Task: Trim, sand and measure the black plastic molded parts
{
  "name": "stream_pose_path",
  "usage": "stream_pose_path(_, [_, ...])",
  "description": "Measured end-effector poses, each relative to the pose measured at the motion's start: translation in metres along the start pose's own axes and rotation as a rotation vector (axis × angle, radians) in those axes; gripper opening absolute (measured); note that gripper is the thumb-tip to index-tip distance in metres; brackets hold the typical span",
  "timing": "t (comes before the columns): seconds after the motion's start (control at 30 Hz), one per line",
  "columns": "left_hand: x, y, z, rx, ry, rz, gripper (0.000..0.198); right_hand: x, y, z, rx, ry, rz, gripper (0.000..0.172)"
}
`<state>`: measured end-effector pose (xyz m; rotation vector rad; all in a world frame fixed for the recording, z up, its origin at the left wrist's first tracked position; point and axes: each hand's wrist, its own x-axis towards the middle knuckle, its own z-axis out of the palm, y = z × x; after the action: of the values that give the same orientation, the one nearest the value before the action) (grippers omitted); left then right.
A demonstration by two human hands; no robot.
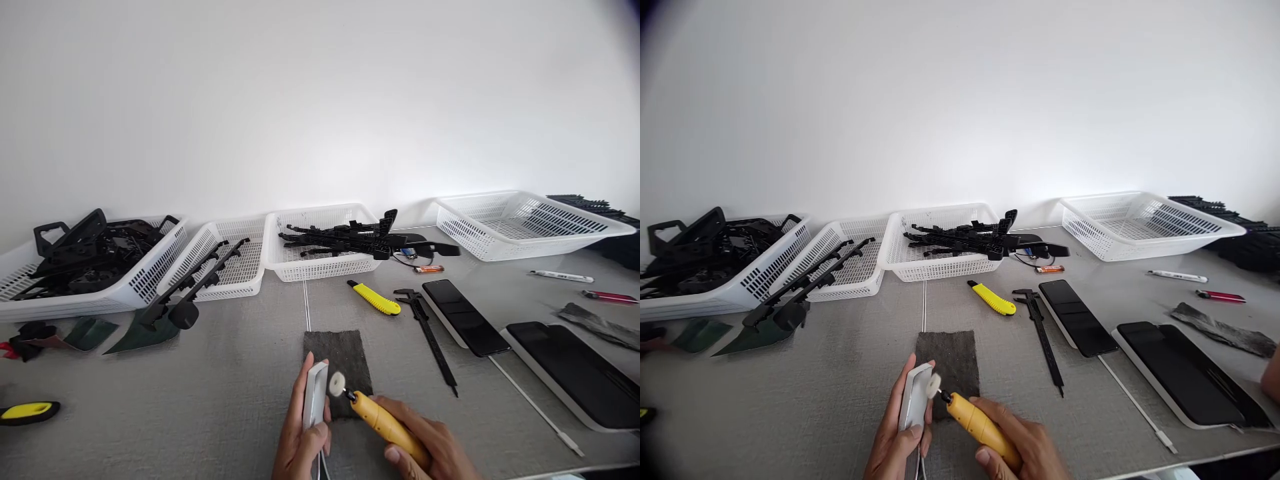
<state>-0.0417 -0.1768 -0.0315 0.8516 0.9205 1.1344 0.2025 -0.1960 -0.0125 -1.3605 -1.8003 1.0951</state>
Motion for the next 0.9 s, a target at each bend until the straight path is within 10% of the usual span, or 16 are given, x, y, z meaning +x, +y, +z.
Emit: stream_pose_path(0.9, [0.002,0.012,0.005,-0.13,-0.039,-0.203,0.065,0.006,0.019,0.012,-0.08,0.031,-0.186,0.048])
